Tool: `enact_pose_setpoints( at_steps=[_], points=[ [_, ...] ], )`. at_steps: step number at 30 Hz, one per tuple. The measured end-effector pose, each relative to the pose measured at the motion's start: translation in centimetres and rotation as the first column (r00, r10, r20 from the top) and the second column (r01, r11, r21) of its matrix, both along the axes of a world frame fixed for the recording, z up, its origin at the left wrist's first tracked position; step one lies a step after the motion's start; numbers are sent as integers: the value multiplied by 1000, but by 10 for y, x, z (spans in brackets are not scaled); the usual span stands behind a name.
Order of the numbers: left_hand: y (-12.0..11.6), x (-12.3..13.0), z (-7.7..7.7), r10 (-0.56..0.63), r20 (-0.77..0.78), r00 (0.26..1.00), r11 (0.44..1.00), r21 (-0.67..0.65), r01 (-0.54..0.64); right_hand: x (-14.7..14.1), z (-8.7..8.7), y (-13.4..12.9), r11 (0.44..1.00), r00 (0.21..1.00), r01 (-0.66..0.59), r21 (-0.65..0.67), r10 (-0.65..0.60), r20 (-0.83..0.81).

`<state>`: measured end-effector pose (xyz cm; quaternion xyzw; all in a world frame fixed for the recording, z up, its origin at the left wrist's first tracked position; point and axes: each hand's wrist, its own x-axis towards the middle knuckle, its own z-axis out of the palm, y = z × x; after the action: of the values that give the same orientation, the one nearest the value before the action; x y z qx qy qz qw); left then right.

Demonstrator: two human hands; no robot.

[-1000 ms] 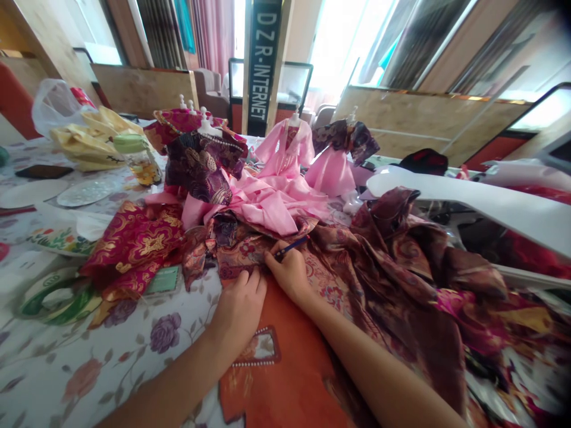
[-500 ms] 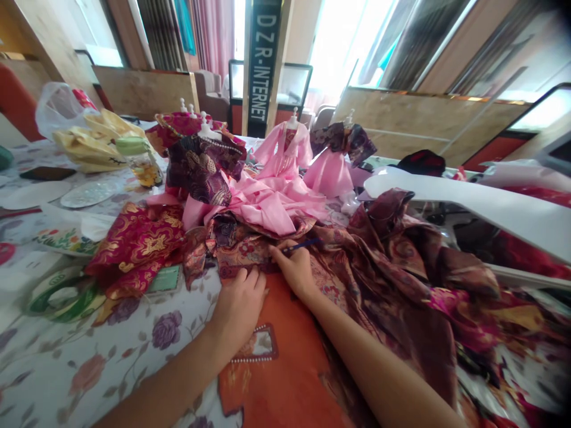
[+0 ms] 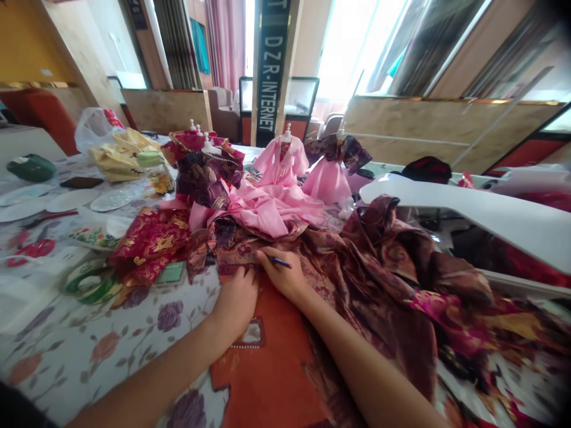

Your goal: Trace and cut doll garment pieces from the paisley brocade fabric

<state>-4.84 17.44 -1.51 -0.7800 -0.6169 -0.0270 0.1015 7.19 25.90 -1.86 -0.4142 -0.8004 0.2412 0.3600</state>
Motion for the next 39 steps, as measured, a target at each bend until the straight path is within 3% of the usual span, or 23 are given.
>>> enact_pose_setpoints(
  at_steps=[7, 14, 19, 26, 32, 39],
  points=[
    [5, 13, 5, 40, -102, 994, 999, -4, -41, 2, 3, -1, 992, 983, -17, 122, -6, 184],
    [6, 25, -6, 91, -159, 983, 994, 70, -80, 4, 2, 0, 985, 974, -25, 173, -15, 228],
    [3, 24, -12, 102, -155, 983, 990, 115, -85, 6, 0, 4, 987, 980, -37, 153, 6, 197],
    [10, 21, -23, 24, -126, 992, 993, 115, -10, 6, -4, 7, 993, 990, -58, 99, 45, 135],
    [11, 18, -22, -89, -237, 967, 993, 51, 103, 6, -4, 7, 998, 996, -53, 28, 51, 70],
    [10, 18, -23, -23, -203, 979, 993, 109, 46, 2, -5, 9, 994, 994, -49, -102, 38, -107]
  ],
)
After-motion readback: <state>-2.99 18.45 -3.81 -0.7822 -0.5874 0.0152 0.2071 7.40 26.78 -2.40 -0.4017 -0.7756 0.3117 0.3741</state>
